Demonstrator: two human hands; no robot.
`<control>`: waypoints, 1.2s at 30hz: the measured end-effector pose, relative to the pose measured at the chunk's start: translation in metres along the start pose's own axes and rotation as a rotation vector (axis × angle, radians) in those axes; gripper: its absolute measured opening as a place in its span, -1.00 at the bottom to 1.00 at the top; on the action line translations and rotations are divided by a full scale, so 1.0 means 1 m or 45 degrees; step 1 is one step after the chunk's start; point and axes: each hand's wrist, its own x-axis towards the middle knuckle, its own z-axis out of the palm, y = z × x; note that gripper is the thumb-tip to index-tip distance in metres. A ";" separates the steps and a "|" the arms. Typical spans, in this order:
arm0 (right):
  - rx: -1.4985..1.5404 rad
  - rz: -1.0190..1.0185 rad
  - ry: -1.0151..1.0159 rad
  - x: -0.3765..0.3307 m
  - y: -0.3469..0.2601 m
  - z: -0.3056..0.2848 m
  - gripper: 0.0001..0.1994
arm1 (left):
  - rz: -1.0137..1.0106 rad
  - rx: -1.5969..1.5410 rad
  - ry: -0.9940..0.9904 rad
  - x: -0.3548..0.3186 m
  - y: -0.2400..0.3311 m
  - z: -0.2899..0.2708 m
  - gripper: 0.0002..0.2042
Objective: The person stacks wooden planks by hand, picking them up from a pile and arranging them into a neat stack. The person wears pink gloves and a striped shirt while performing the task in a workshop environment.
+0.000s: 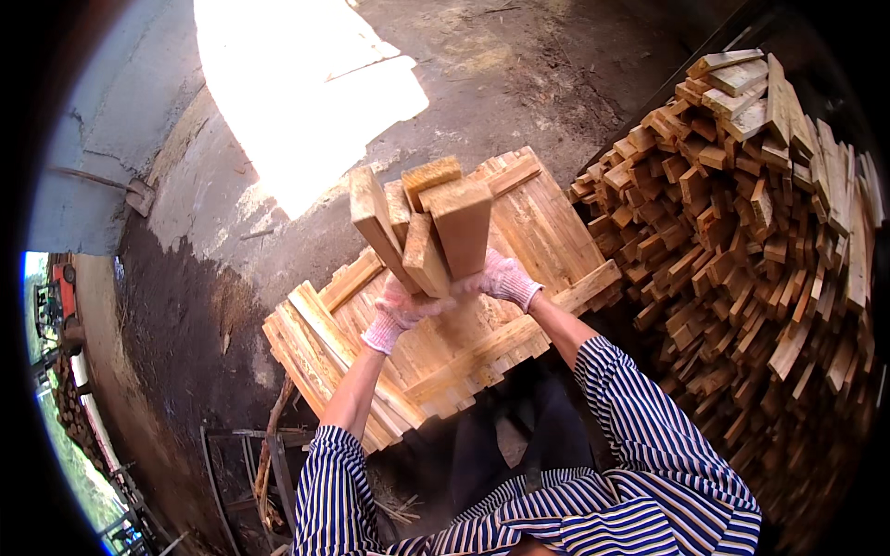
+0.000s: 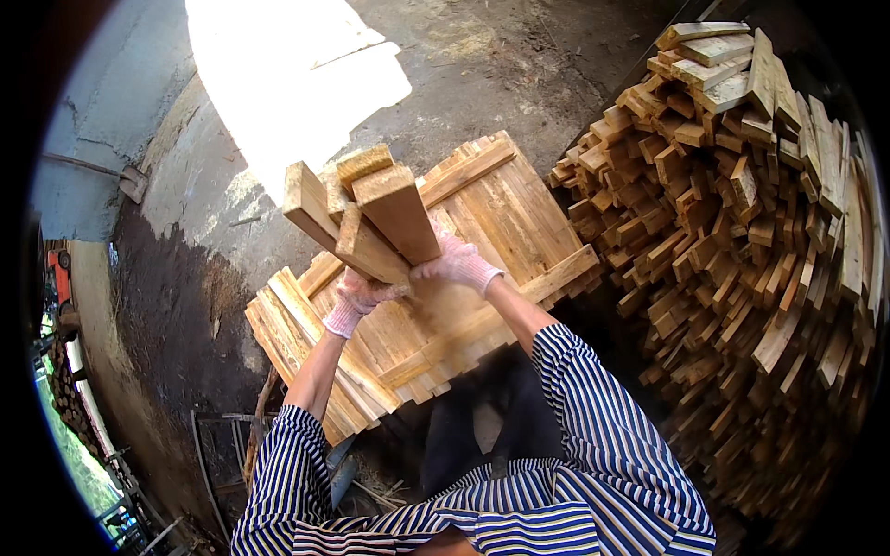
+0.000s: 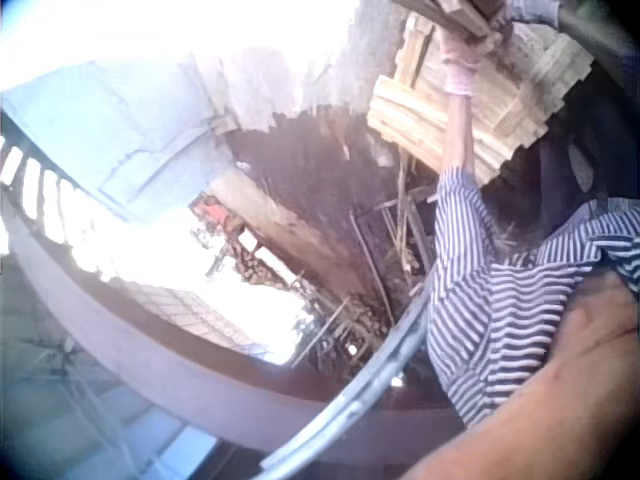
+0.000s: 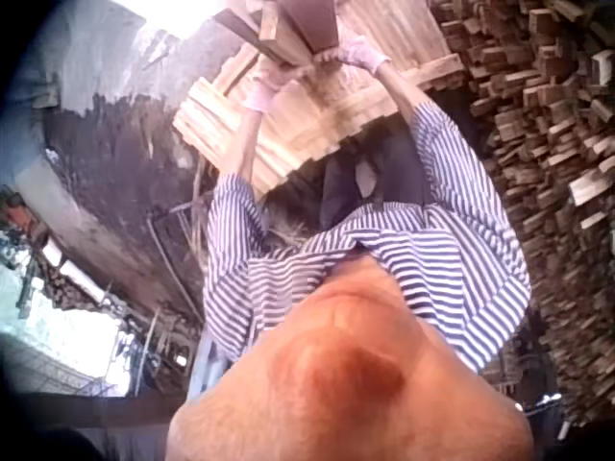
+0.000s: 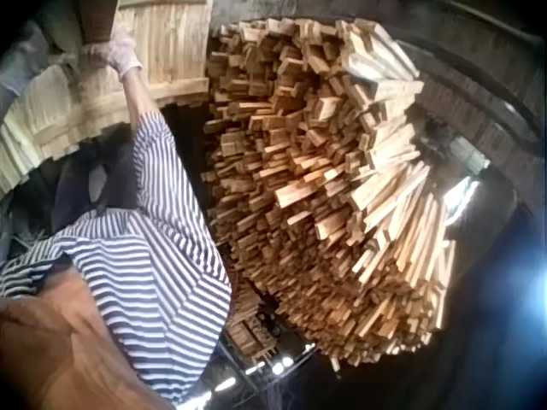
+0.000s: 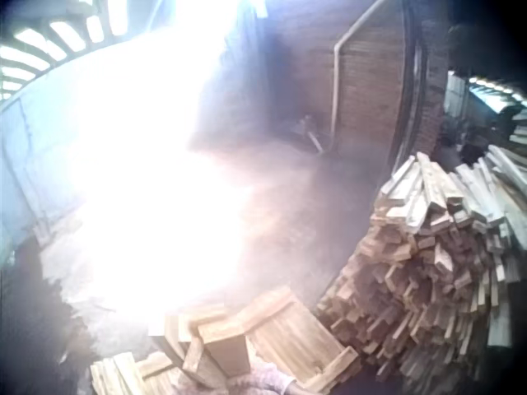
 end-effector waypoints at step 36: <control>0.344 0.195 1.486 -0.413 0.002 -0.034 -0.18 | -0.232 0.022 -0.101 0.158 0.185 0.232 -0.43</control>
